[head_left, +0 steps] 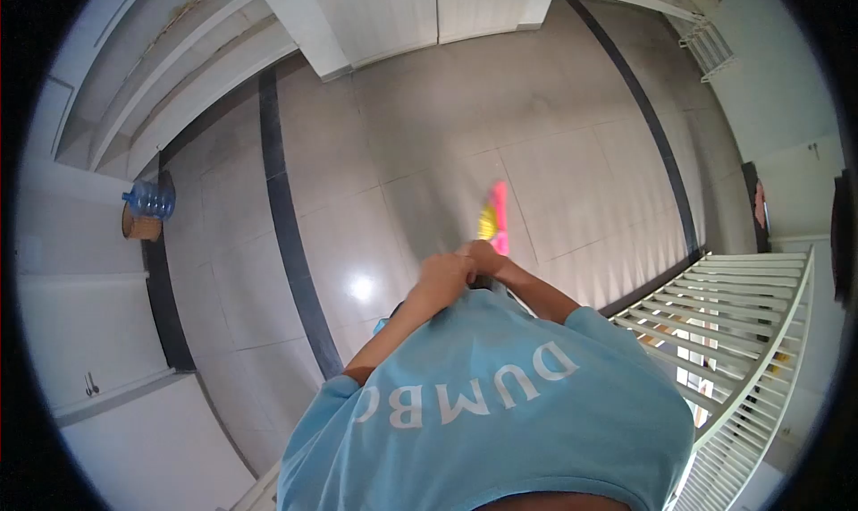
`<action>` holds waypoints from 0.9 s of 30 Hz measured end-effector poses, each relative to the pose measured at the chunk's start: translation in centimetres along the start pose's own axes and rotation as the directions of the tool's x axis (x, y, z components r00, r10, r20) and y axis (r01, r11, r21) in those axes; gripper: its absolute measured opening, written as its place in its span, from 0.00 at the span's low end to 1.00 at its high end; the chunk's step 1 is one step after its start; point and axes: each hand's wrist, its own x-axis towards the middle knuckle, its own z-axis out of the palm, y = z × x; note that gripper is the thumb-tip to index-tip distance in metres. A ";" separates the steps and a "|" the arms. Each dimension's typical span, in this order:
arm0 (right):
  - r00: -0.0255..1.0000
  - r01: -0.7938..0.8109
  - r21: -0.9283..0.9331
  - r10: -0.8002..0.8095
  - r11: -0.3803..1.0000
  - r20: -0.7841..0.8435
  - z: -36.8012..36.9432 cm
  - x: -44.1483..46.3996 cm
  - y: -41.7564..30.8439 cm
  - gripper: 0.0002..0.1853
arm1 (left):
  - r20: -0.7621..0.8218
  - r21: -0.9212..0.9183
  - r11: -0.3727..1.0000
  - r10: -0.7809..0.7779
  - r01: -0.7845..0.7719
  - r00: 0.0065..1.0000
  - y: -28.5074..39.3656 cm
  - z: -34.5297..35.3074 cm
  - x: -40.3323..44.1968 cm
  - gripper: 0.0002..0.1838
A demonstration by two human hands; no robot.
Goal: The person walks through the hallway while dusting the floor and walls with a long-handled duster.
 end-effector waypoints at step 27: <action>0.728 0.513 0.293 -0.228 0.807 -0.647 -19.9 21.7 14.6 0.07 | -0.303 0.365 0.848 -0.282 0.385 0.910 0.5 -17.5 24.7 0.04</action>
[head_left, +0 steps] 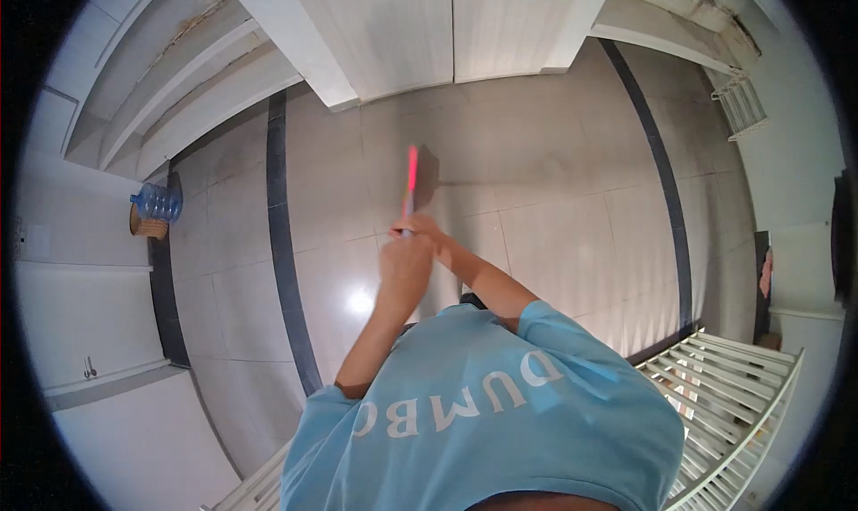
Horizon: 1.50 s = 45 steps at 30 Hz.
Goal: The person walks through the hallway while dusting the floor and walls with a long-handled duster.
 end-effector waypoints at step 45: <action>0.618 -0.674 -0.565 0.783 0.476 -0.078 -33.4 5.0 26.9 0.11 | 0.145 -0.327 0.775 0.607 -0.541 0.782 9.6 4.4 46.8 0.07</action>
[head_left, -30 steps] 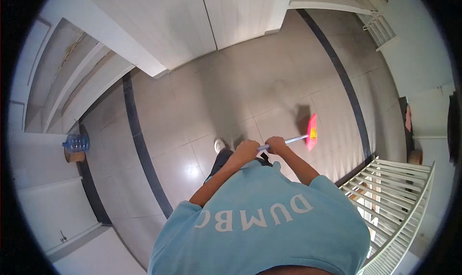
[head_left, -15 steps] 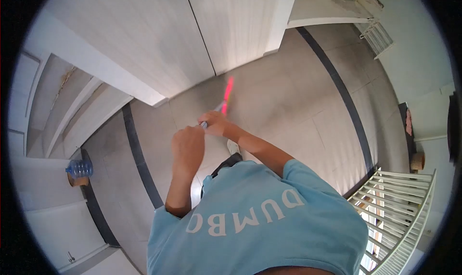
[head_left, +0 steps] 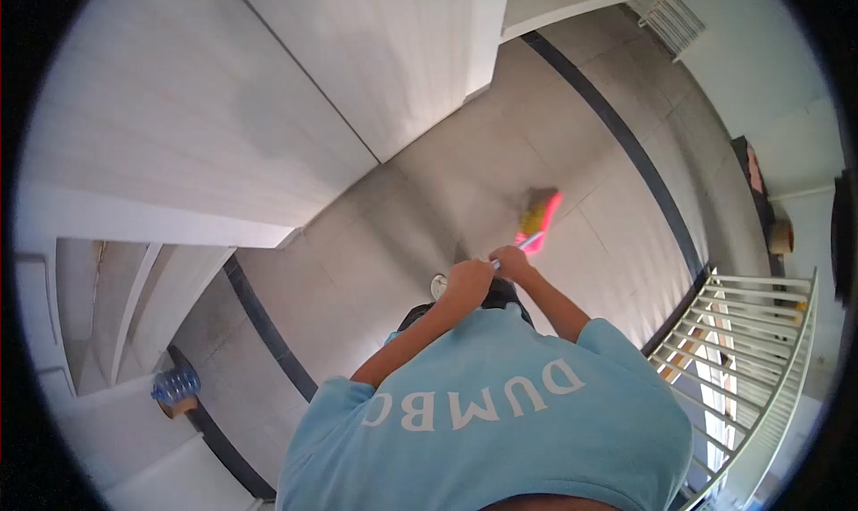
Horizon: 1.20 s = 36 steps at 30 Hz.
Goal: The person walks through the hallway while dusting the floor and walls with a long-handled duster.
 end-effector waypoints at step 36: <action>0.983 -0.178 -0.116 0.170 0.977 -0.075 -24.6 18.9 22.7 0.10 | 0.000 -0.024 0.992 0.127 -0.127 0.992 2.6 -14.9 37.0 0.09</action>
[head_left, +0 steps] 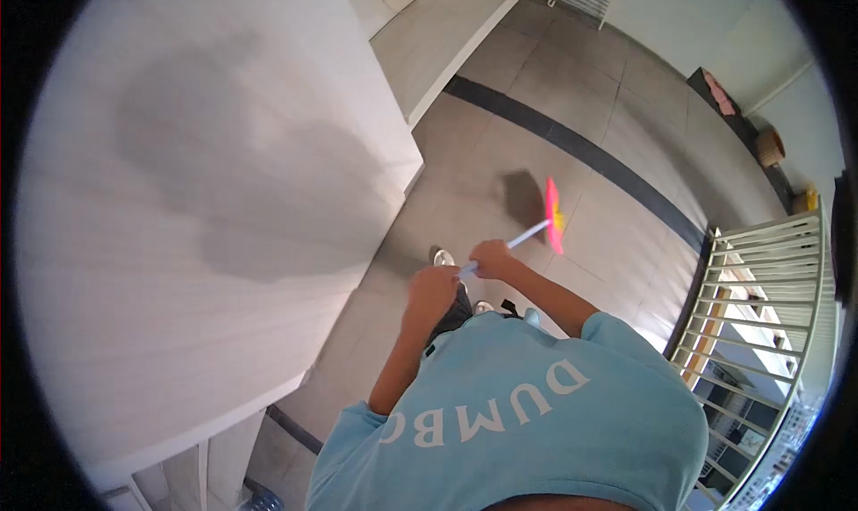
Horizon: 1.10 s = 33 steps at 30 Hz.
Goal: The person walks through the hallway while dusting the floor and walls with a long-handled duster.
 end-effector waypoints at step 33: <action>0.549 0.408 0.386 0.116 0.827 -0.828 -27.0 9.3 24.7 0.11 | -0.344 -0.703 0.107 0.814 -0.703 0.468 13.6 -12.1 40.6 0.04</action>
